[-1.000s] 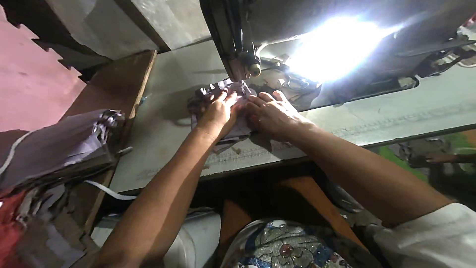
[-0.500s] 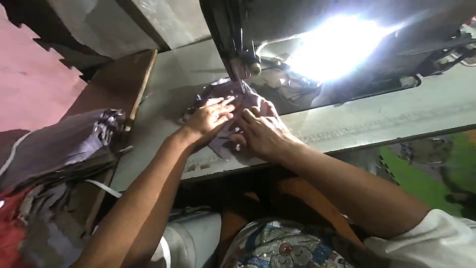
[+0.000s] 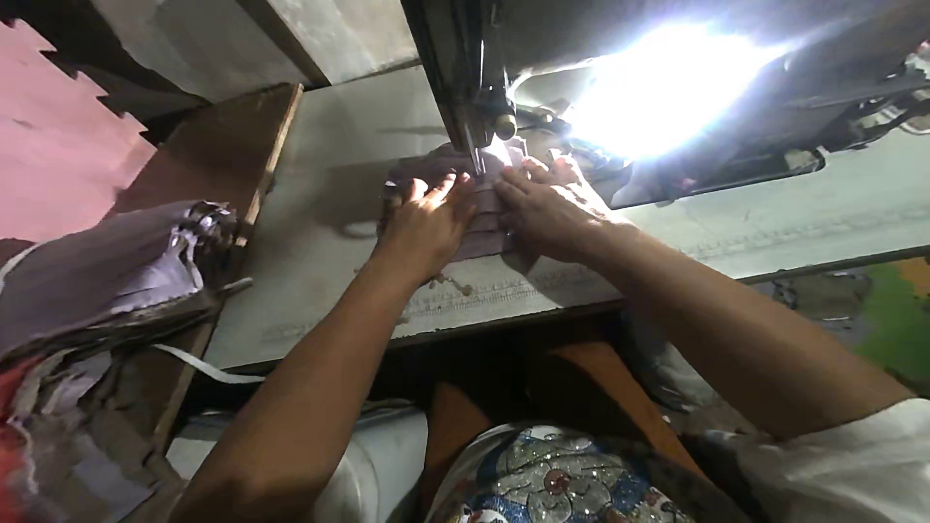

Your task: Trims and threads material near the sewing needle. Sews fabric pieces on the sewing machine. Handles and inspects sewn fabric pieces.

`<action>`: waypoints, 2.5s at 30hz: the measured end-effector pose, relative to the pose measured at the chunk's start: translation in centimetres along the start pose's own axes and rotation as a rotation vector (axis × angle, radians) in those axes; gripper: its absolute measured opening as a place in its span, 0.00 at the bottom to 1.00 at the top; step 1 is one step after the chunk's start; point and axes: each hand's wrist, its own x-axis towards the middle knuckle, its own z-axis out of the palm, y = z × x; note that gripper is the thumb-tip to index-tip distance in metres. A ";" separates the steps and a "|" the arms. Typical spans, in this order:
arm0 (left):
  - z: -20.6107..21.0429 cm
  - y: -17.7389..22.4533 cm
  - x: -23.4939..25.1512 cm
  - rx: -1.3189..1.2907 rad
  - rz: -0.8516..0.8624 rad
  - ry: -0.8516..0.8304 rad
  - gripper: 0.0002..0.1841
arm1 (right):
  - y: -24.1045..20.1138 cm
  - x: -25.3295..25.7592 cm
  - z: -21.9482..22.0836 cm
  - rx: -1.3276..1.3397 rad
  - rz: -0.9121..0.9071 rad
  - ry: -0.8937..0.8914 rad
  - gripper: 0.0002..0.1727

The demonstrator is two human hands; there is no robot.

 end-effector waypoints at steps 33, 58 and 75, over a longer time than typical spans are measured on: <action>-4.1 -2.3 2.1 -0.277 0.187 -0.134 0.19 | -4.5 -0.3 1.3 0.069 -0.172 0.165 0.25; -2.4 -3.3 1.3 -0.373 0.214 0.010 0.18 | -3.2 -0.2 1.5 0.111 -0.072 0.177 0.29; -2.1 1.5 0.9 -0.290 -0.147 -0.082 0.25 | 0.1 1.4 1.6 0.005 -0.075 0.201 0.25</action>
